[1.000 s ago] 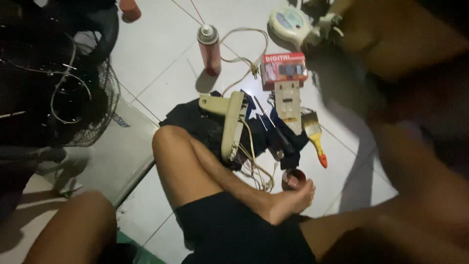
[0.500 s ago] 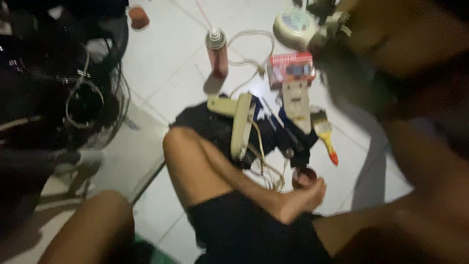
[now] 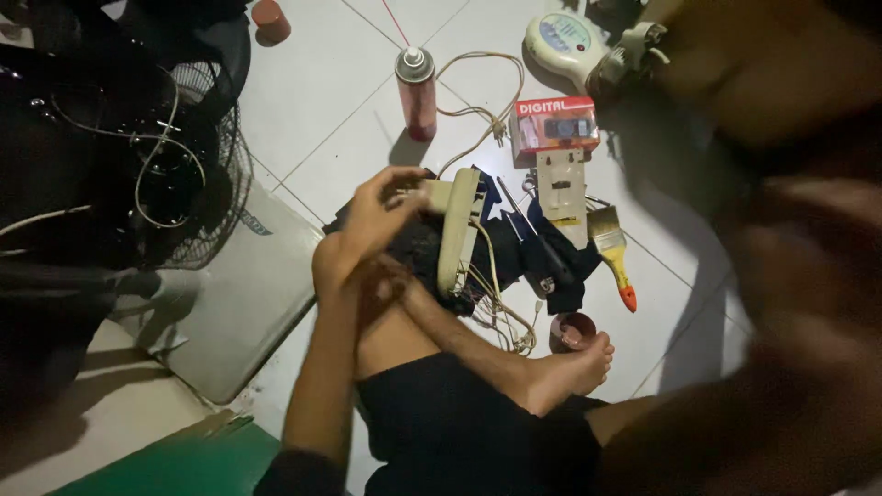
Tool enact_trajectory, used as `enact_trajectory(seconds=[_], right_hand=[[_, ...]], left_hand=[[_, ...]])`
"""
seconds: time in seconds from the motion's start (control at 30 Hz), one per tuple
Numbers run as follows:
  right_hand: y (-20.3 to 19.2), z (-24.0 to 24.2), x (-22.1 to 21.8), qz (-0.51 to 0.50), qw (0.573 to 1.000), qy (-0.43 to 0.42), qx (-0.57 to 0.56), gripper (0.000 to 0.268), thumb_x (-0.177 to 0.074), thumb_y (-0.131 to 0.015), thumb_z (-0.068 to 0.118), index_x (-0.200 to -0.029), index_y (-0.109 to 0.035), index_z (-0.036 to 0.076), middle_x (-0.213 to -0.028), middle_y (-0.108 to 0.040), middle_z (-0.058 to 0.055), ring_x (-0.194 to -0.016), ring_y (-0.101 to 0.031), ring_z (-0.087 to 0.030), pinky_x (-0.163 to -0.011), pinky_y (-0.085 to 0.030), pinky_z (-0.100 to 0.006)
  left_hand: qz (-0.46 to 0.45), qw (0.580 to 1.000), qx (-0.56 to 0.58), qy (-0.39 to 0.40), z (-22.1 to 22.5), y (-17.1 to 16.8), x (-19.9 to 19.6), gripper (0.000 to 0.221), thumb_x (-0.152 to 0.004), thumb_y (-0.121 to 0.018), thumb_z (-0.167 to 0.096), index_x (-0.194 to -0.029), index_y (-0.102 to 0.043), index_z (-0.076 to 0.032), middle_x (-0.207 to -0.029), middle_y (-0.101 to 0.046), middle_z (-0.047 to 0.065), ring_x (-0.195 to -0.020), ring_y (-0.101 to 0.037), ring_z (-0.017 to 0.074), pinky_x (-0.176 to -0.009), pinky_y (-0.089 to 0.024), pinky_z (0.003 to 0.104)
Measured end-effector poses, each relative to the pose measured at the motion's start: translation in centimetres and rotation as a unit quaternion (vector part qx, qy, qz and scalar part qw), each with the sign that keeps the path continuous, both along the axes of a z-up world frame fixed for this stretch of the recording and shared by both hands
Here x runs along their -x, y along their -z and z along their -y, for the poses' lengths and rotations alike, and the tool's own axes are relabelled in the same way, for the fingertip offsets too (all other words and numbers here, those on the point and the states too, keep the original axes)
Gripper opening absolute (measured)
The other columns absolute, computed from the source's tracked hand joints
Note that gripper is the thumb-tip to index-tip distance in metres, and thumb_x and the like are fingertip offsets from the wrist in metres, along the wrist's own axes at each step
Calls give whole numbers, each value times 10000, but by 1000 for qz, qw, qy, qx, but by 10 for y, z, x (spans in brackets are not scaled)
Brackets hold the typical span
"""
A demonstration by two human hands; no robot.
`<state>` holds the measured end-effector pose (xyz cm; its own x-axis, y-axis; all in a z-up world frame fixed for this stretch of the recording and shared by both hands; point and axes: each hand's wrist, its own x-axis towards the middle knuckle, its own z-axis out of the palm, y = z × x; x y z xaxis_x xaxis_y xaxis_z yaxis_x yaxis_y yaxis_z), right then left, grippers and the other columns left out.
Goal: Disassembling and inspecting the internal components of an electronic appliance
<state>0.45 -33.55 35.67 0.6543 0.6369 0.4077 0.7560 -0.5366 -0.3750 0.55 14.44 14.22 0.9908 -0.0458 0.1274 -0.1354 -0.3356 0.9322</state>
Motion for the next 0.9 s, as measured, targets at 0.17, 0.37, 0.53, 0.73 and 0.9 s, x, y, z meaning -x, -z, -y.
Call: enact_trajectory(seconds=[0.17, 0.37, 0.53, 0.73, 0.9], right_hand=[[170, -192, -8, -288, 934, 165, -134, 445, -818, -747, 102, -1248, -693, -2, -1043, -750, -267, -1026, -706, -427, -899, -505, -536], [342, -249, 4, -450, 845, 288, 18, 836, -772, -810, 651, -1324, -606, 57, -1189, -728, -222, -1139, -694, -414, -923, -576, -564], [384, -237, 0, -462, 837, 276, -102, 768, -761, -871, 330, -1375, -582, -29, -1255, -662, -315, -1207, -617, -486, -1016, -500, -613], [368, -173, 20, -558, 770, 209, -228, 575, -870, -821, 289, -1326, -633, -6, -1194, -713, -219, -1138, -679, -360, -959, -538, -501], [301, -167, 17, -534, 821, 175, -99, 501, -924, -722, 250, -1276, -628, -94, -1235, -671, -327, -1211, -611, -466, -1011, -492, -578]], left_hand=[[-222, 928, 106, -281, -7, 261, -50, 581, -897, -748, -331, -1381, -613, -40, -1199, -718, 143, -1135, -690, 293, -927, -556, 453], [-205, 914, 69, -342, -4, 300, -75, 497, -823, -744, -324, -1183, -723, 18, -1024, -742, 215, -993, -727, 367, -782, -575, 518], [-147, 920, 88, -352, 11, 271, -78, 430, -863, -781, -353, -1125, -743, -14, -1021, -736, 187, -980, -728, 340, -792, -590, 452], [51, 948, 189, -252, 65, 166, -44, 380, -857, -846, -134, -1215, -723, -100, -1150, -664, 159, -1071, -700, 330, -934, -568, 431], [100, 932, 265, -226, 126, 99, -26, 652, -829, -795, 38, -1421, -545, -71, -1325, -600, 183, -1247, -585, 301, -1064, -490, 476]])
